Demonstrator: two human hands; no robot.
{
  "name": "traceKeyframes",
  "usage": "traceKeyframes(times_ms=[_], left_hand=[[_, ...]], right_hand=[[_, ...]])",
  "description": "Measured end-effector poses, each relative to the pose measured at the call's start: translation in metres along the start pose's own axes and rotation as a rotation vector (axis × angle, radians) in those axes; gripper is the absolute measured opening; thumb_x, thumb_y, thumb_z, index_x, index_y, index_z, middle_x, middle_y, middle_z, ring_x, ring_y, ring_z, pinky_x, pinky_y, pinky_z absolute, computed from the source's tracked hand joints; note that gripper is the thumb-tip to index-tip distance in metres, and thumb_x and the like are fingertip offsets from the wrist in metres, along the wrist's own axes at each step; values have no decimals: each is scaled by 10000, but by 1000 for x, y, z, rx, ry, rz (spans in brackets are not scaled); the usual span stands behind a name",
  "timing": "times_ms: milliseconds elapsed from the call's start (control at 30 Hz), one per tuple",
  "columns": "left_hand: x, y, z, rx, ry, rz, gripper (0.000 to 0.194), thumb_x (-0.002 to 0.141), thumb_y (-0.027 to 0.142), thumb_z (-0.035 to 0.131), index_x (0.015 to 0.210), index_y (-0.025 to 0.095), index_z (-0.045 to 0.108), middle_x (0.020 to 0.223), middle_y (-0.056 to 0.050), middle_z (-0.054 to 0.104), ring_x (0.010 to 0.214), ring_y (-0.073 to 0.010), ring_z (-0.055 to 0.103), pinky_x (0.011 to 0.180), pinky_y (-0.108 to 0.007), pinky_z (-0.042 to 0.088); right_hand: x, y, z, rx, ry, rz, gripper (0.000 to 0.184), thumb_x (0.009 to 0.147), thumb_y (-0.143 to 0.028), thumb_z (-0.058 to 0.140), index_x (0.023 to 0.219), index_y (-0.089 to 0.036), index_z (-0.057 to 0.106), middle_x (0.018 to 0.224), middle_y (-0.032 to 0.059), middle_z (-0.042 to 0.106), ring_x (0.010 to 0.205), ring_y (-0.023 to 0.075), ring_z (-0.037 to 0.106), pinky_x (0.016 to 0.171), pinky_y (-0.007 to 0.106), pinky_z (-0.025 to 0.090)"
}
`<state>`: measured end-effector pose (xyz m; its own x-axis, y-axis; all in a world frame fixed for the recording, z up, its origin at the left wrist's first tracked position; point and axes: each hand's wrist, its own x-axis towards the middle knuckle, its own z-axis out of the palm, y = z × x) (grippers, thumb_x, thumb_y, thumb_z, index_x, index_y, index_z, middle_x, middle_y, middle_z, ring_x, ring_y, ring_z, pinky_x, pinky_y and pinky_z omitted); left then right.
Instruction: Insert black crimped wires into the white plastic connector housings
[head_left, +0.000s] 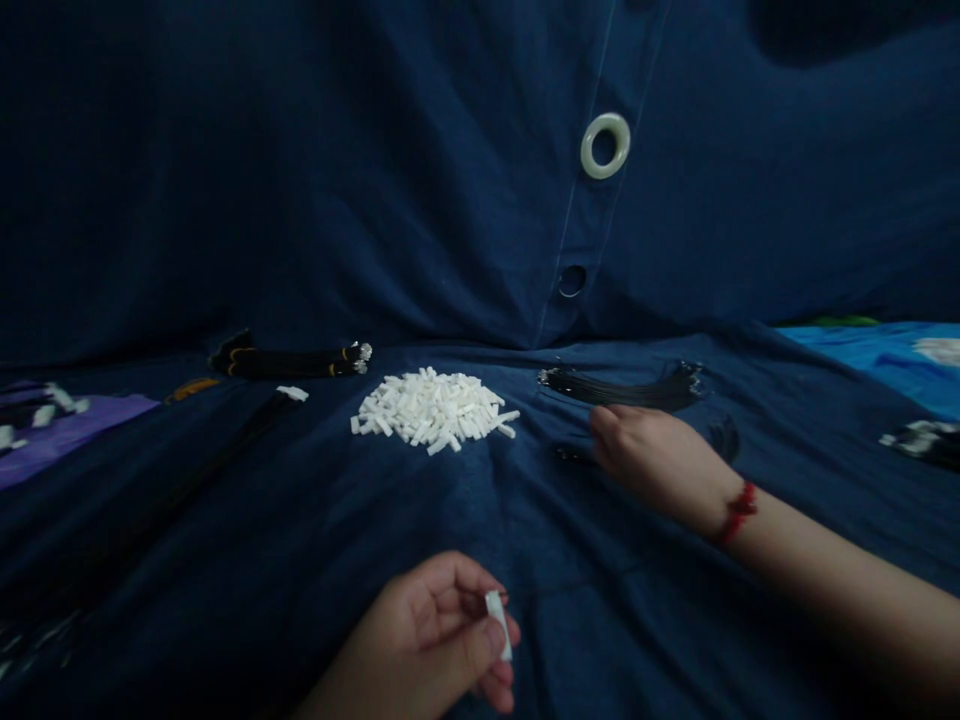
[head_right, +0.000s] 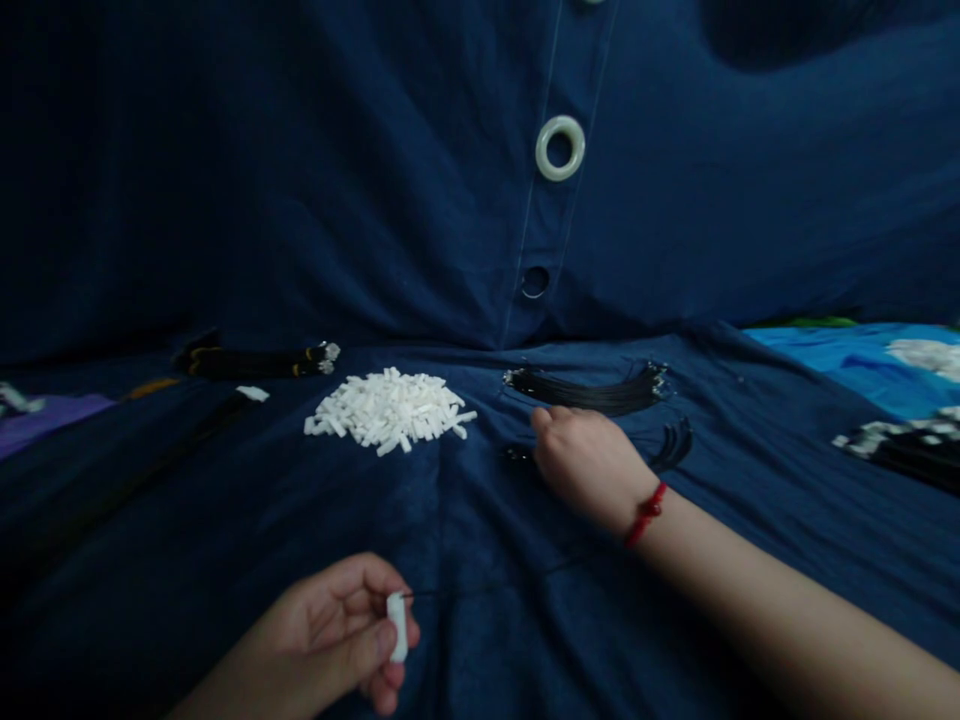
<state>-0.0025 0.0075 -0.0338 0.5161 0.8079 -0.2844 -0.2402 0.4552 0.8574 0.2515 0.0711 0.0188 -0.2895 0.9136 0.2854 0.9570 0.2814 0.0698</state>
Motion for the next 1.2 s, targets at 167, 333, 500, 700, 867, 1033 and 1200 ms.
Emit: traceKeyframes(times_ms=[167, 333, 500, 700, 867, 1033, 1200], left_hand=[[1, -3, -1, -4, -1, -9, 414, 584, 439, 856, 757, 142, 625, 679, -4, 676, 515, -91, 620, 477, -182, 521], [-2, 5, 5, -13, 62, -15, 431, 532, 422, 885, 732, 138, 631, 646, 10, 654, 519, -101, 617, 488, -203, 536], [-5, 11, 6, -29, 125, 2, 360, 585, 339, 874, 785, 127, 662, 638, 3, 668, 535, -102, 627, 510, -185, 527], [-17, 21, 12, -99, 144, 73, 189, 663, 211, 821, 747, 131, 672, 621, 4, 671, 530, -96, 621, 483, -156, 519], [-20, 23, 14, -168, 64, 76, 235, 625, 253, 860, 732, 145, 680, 612, 10, 678, 524, -98, 630, 475, -161, 534], [-20, 24, 15, -180, 14, 69, 272, 589, 295, 881, 705, 153, 680, 604, 15, 676, 483, -82, 614, 457, -150, 513], [-20, 26, 17, -172, -2, 56, 269, 578, 282, 885, 691, 155, 676, 592, 19, 677, 481, -81, 617, 464, -152, 516]], right_hand=[[4, 13, 15, 8, -83, 14, 193, 874, -235, 602, 718, -136, 543, 658, -38, 512, 543, 84, 466, 558, 237, 427], [5, 14, -2, 136, 187, 11, 60, 880, -167, 527, 827, -142, 537, 703, -3, 566, 579, 114, 531, 554, 244, 423], [-13, -16, -38, 292, 471, -111, 95, 916, -236, 504, 991, -203, 553, 885, 5, 635, 770, 123, 613, 698, 220, 462], [-54, -63, -53, 539, 148, -364, 159, 952, -166, 420, 857, -220, 535, 742, -31, 582, 638, 84, 573, 565, 198, 427], [-60, -73, -47, 503, 154, -437, 227, 946, -137, 385, 754, -195, 492, 667, -28, 523, 560, 80, 513, 505, 211, 365], [-58, -71, -46, 478, 162, -454, 228, 947, -125, 368, 776, -190, 504, 661, -26, 518, 550, 85, 498, 503, 220, 355], [-60, -72, -43, 435, 212, -497, 235, 942, -103, 373, 757, -194, 486, 651, -25, 523, 552, 98, 492, 503, 238, 352]])
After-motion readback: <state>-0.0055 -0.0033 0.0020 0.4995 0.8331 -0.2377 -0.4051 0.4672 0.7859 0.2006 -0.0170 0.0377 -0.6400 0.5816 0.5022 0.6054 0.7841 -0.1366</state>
